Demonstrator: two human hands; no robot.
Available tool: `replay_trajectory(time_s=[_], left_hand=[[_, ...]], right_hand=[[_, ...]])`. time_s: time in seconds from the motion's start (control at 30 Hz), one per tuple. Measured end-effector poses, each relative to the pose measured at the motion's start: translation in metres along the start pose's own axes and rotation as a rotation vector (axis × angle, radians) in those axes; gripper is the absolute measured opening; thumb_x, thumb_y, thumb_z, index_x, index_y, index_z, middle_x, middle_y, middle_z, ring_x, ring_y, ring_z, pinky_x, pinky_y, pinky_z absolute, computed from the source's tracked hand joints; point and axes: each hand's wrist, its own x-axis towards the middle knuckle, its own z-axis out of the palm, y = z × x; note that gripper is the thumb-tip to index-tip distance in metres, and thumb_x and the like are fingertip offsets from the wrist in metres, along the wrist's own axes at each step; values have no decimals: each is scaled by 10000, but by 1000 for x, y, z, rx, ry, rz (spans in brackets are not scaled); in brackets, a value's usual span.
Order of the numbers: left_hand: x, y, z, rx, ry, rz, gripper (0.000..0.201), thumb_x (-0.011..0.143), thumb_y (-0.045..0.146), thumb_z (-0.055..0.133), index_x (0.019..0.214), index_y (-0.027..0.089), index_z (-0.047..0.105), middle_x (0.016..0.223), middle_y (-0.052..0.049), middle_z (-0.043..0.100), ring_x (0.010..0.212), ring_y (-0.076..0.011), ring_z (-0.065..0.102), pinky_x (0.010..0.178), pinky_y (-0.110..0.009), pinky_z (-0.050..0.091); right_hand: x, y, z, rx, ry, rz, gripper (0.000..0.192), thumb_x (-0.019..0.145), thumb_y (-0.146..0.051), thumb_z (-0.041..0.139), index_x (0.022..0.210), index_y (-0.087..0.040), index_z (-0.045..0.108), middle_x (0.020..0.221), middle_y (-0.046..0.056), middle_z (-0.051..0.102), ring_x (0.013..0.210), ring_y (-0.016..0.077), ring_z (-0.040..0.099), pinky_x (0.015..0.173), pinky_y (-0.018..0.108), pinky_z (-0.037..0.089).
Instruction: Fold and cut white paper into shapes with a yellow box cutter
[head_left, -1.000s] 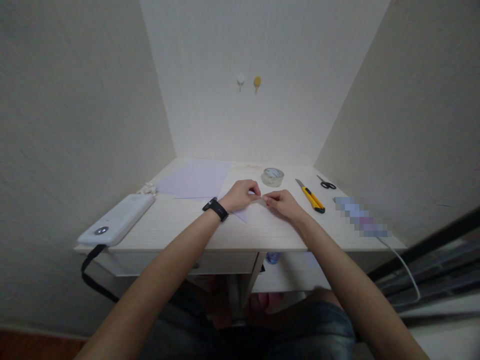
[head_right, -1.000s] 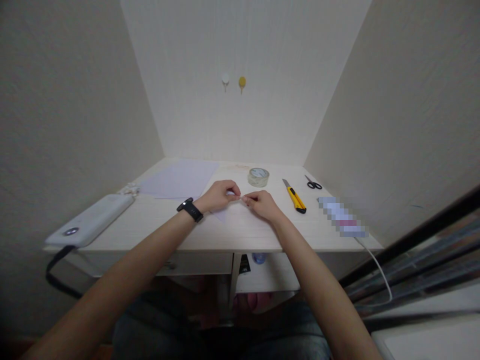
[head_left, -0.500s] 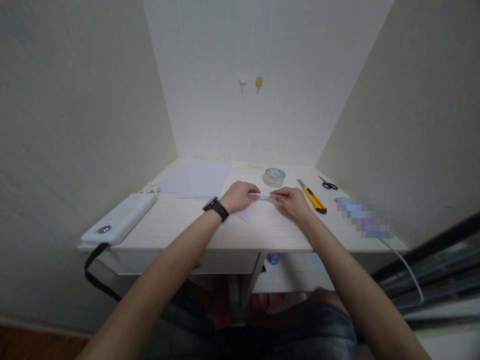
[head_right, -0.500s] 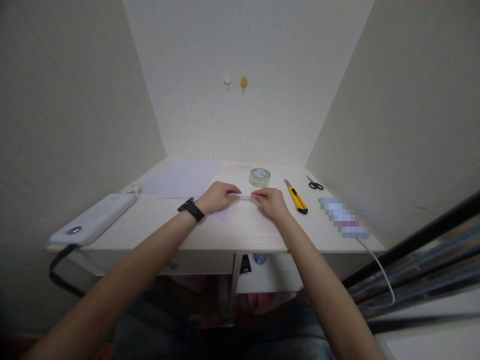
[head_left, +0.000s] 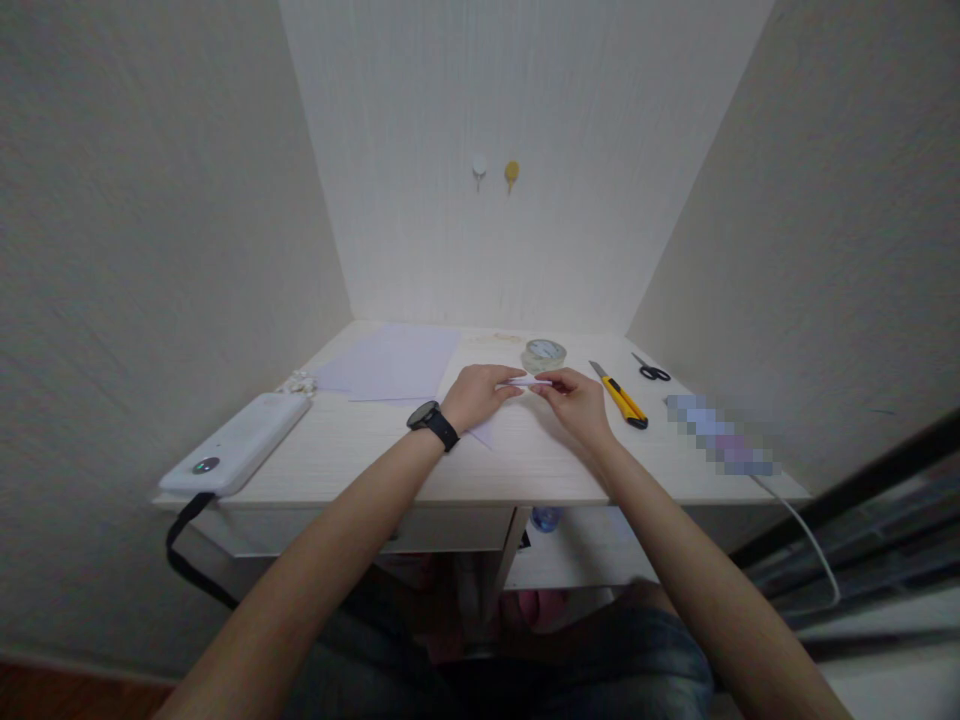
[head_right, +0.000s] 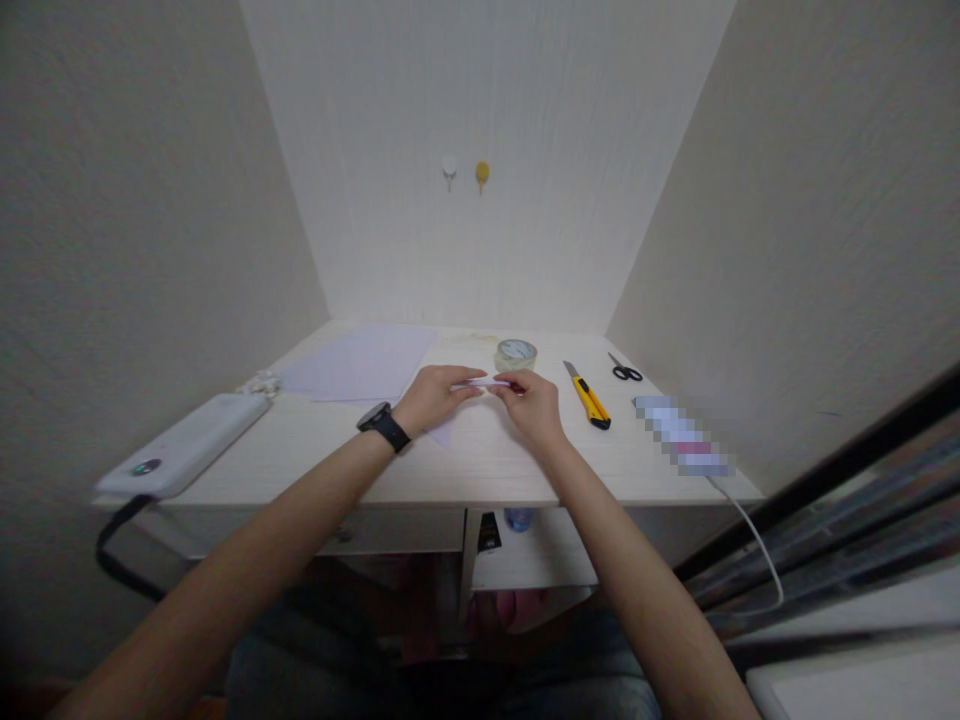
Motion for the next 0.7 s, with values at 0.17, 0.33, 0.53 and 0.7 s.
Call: replay_trajectory(time_s=[0.17,0.33,0.53,0.7], left_hand=[[2,4,6,-81,34,-7,183,907,284,623,1011,232,764,1014,-38,762,949,-186,710,847,-282,505],[3,-1,9,-106,56,-60,151,869,280,669,962,230,776,954,-35,771,871,-182,718,787,-275,512],[2,-1,8,-76,47,-26,162,886,311,651,956,235,775,953,-36,771,884,-182,715,785,-269,504],[1,5,3,-1,17,-29,175,901,296,624,944,209,770,929,-42,771,842,-182,709,754,-263,492]], right_hand=[[-2,-4,4,4,35,-14,150,749,-300,712,838,-195,769,853,75,770,728,211,691,723,332,543],[-1,0,6,88,25,53,130,724,-300,735,798,-200,775,829,71,773,740,224,703,734,343,545],[0,0,7,170,11,127,138,675,-314,771,761,-206,782,789,66,774,735,234,707,735,353,546],[1,-1,8,236,-5,181,153,652,-317,776,750,-200,785,756,63,771,719,233,711,737,354,550]])
